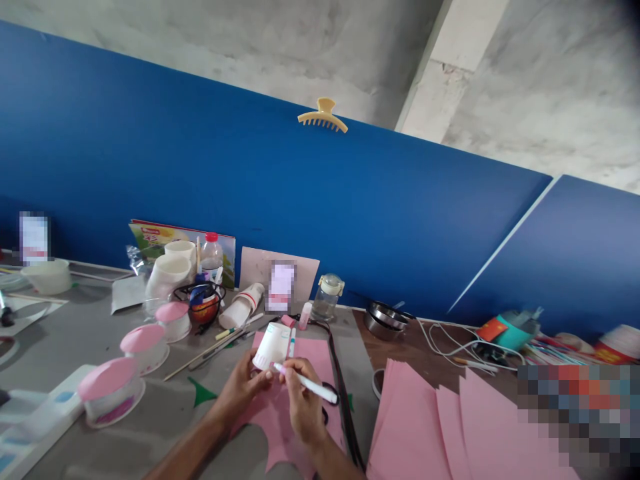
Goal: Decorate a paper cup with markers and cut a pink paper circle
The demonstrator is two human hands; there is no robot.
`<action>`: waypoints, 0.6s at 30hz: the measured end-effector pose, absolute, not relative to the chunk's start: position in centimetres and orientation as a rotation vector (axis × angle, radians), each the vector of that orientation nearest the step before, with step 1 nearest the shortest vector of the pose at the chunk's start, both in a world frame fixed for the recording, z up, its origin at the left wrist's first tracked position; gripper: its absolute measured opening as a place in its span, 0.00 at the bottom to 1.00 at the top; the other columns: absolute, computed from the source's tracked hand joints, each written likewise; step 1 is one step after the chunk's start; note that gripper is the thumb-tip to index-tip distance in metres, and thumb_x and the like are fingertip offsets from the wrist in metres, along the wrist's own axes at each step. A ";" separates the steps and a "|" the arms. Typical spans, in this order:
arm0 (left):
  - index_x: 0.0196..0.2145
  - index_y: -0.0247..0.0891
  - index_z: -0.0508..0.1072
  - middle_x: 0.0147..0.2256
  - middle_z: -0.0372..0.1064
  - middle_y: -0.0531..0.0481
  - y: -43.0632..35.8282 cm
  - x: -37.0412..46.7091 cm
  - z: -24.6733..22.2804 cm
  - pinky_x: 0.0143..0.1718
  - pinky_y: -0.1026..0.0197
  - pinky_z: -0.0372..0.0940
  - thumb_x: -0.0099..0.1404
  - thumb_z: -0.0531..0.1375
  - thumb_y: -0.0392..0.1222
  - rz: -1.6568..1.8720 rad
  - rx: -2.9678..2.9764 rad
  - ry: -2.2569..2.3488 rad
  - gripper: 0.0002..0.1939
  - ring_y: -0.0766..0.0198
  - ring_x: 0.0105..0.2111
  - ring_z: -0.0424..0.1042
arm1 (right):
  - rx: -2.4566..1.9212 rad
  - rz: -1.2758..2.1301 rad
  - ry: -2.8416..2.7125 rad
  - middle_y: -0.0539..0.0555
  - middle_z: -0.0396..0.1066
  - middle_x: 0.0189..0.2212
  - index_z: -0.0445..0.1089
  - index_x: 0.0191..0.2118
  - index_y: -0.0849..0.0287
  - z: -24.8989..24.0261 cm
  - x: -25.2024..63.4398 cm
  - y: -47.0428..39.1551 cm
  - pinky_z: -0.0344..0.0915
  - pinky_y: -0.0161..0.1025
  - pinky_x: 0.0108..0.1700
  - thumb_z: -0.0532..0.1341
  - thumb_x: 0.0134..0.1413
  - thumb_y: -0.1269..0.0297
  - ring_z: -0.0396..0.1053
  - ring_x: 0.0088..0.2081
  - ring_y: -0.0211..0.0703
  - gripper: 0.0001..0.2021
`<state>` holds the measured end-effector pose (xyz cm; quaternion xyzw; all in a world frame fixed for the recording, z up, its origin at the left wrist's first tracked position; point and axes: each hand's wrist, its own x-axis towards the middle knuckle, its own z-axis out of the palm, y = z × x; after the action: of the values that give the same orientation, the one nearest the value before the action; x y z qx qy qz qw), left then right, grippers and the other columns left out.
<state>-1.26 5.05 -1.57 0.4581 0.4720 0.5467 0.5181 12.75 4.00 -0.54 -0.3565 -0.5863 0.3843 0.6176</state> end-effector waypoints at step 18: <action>0.39 0.35 0.68 0.26 0.71 0.52 5.2 -1.3 -2.1 0.25 0.62 0.62 0.44 0.70 0.58 1.341 1.128 1.144 0.31 0.63 0.23 0.68 | -0.825 0.867 -1.387 0.52 0.72 0.27 0.71 0.33 0.58 -0.7 12.8 3.9 0.67 0.35 0.32 0.57 0.61 0.58 0.70 0.28 0.40 0.11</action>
<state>-1.27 5.25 -2.10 0.4665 0.4732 0.5548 0.5006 12.82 3.91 -0.74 -0.3571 -0.6007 0.3752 0.6090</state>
